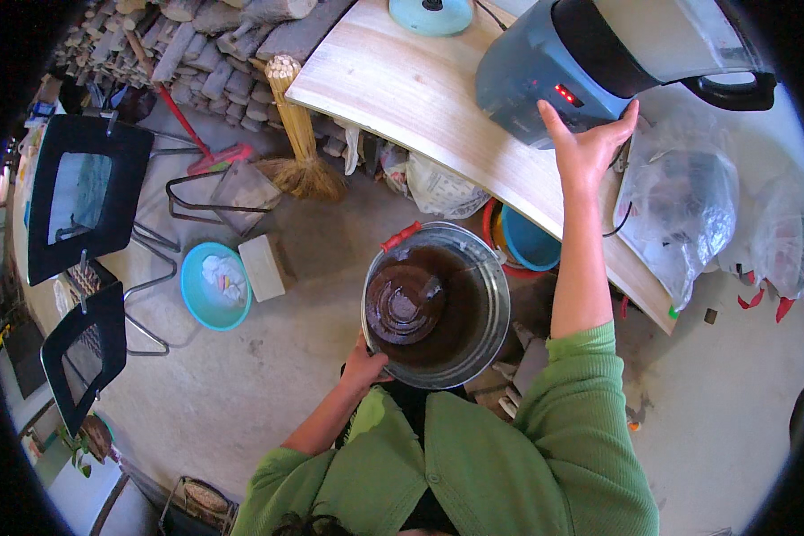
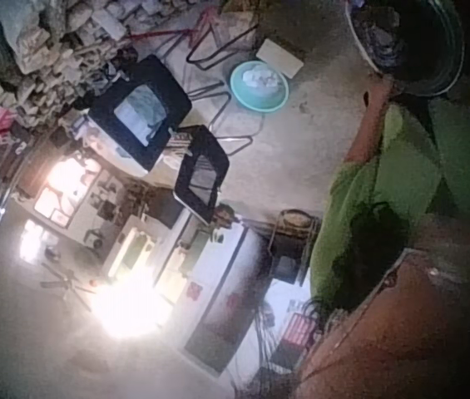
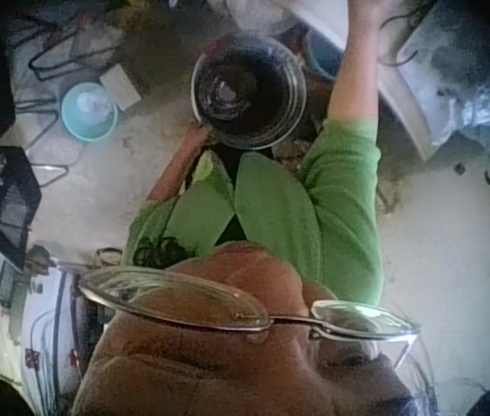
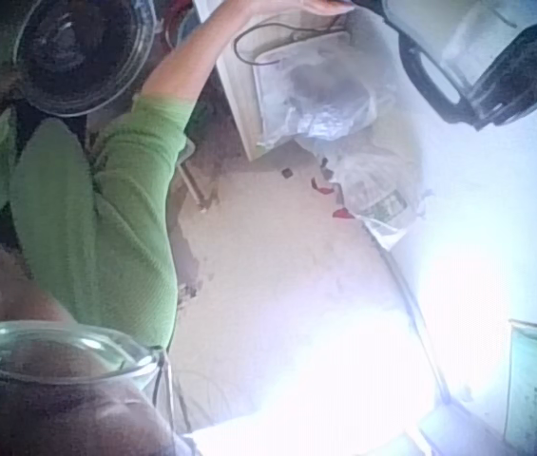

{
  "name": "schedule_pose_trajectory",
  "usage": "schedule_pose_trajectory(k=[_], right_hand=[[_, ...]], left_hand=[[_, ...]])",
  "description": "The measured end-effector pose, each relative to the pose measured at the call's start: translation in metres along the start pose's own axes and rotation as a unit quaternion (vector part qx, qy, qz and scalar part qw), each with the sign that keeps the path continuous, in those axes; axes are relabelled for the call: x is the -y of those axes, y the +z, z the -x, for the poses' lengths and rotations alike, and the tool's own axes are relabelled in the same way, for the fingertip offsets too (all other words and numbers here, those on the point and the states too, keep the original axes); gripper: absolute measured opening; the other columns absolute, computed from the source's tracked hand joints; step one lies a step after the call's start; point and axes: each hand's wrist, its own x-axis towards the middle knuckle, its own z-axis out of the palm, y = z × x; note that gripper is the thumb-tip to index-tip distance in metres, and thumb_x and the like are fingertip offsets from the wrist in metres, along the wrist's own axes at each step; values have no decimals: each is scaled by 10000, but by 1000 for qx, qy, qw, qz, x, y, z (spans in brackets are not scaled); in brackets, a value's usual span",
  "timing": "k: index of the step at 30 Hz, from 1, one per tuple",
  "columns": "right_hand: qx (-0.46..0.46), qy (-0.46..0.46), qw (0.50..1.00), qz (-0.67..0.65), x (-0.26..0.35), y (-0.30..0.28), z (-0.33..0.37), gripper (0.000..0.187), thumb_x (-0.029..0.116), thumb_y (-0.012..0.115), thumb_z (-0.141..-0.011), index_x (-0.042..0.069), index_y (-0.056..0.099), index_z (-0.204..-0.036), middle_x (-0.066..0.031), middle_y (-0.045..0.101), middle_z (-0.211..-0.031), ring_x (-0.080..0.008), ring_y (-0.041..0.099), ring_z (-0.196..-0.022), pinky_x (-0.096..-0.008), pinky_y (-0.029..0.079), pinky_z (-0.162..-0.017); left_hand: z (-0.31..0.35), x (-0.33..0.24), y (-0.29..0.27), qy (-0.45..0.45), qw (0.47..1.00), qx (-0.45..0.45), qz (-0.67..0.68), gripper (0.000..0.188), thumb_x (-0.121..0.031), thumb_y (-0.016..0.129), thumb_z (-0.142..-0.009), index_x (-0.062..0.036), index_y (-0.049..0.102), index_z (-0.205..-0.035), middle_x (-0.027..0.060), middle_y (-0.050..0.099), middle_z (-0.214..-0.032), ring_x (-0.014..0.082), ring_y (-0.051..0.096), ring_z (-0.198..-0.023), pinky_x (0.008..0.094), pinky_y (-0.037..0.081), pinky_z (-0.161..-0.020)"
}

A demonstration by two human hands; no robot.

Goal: The person cleans a cabinet shelf with a cloth, then moves to a table to sort and bundle green vegetables. They place the vegetables into a metal pot containing a dark liquid and briefly operate an electric kettle.

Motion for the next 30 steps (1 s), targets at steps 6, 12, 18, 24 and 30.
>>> schedule_pose_trajectory(k=[6, 12, 18, 24, 30], right_hand=[[-9, -6, 1000, 6, -1, 2, 1, 1281, 310, 918, -623, -61, 25, -1463, -281, 204, -1419, -394, 288, -1321, -462, 274, -1133], [-19, 3, 1000, -7, -5, 4, 1, 1291, 320, 919, -620, -76, 22, -1462, -277, 215, -1409, -399, 281, -1330, -466, 264, -1138], [-29, -66, 997, 22, -7, -9, 17, 1111, 264, 880, -680, -77, 151, -1446, -311, 192, -1480, -413, 285, -1334, -468, 240, -1151], [152, -188, 967, 77, -12, -49, 68, 257, 39, 709, -772, 57, 583, -996, -152, 380, -1518, -297, 627, -949, -386, 492, -862], [182, -309, 915, 183, -15, -34, 58, 90, 60, 636, -795, 99, 576, -851, -90, 397, -1520, -232, 637, -646, -395, 503, -632]], left_hand=[[-6, 7, -5, 7, 999, 14, 29, 699, -11, 569, -782, -142, 323, -1423, 92, 609, -1157, 238, 664, -921, 395, 615, -673], [-7, 12, -6, 6, 1000, 7, 28, 717, -4, 586, -772, -144, 317, -1422, 96, 598, -1178, 249, 653, -965, 416, 615, -685], [-1, 3, -4, -32, 999, -11, -5, 717, -28, 600, -766, -151, 324, -1416, 86, 590, -1198, 248, 637, -1006, 442, 606, -708], [0, 8, -7, 4, 1000, 6, 19, 676, -17, 582, -758, -136, 348, -1380, 87, 610, -1124, 247, 669, -908, 403, 611, -644], [-9, 20, -8, -6, 999, -5, 39, 685, -16, 579, -759, -140, 329, -1384, 106, 615, -1093, 253, 677, -858, 401, 619, -631]])
